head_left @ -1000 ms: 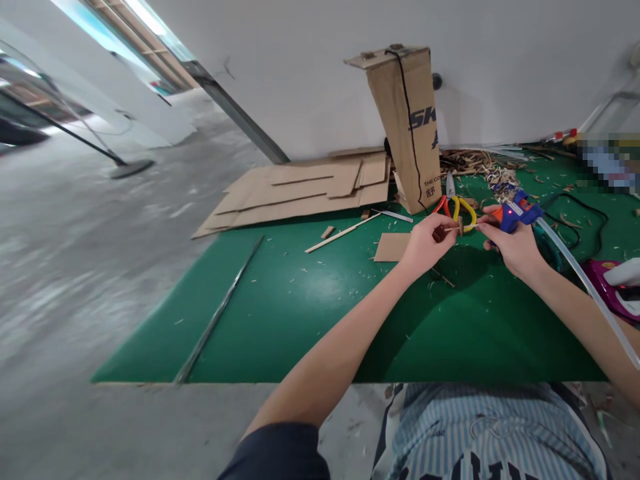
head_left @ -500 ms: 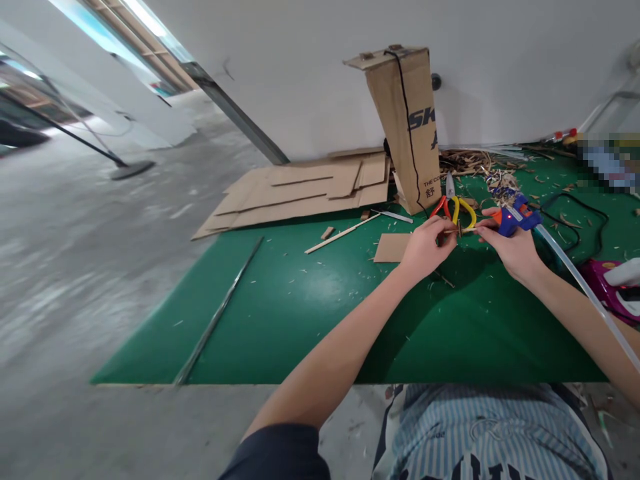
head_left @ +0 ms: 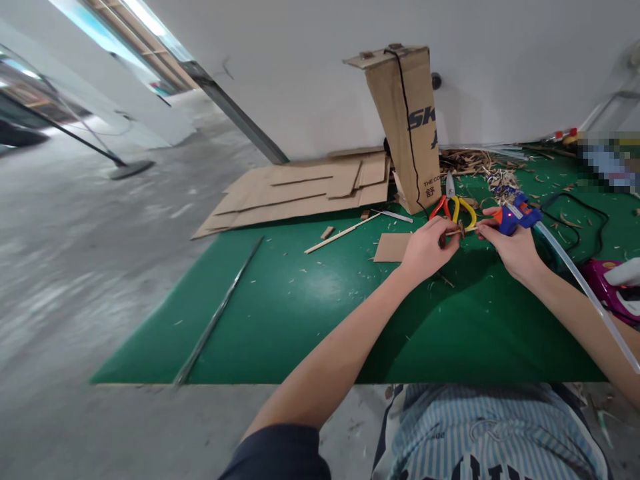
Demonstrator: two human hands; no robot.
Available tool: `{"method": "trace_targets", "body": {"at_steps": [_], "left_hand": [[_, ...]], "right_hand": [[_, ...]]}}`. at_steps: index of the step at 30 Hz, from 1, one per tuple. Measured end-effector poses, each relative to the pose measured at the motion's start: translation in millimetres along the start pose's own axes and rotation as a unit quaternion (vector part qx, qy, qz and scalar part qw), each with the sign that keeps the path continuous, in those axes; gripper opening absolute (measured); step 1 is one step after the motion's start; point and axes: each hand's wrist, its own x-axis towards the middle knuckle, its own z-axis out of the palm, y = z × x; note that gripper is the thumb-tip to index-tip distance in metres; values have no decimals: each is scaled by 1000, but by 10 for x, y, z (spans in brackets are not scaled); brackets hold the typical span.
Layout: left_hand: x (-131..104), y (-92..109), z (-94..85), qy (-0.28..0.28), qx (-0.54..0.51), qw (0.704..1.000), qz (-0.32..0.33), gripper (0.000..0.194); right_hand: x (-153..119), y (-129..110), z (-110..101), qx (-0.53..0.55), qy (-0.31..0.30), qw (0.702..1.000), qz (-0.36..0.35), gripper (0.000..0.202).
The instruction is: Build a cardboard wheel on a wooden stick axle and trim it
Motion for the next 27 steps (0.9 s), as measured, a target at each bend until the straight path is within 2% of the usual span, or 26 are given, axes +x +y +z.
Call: {"method": "trace_targets", "body": {"at_steps": [7,18,27], "left_hand": [[9,19,-11,-3,-18,1000,0,9],[0,29,-30,-31,19,999,-5,12],[-15,59,-20,-20,45,999,-10,13]], "right_hand": [[-11,0,5,8,2,1000,4,34],[-18,7,13,0,1,1000,9,35],[-8,-3,13,6,6,1000,7,34]]}}
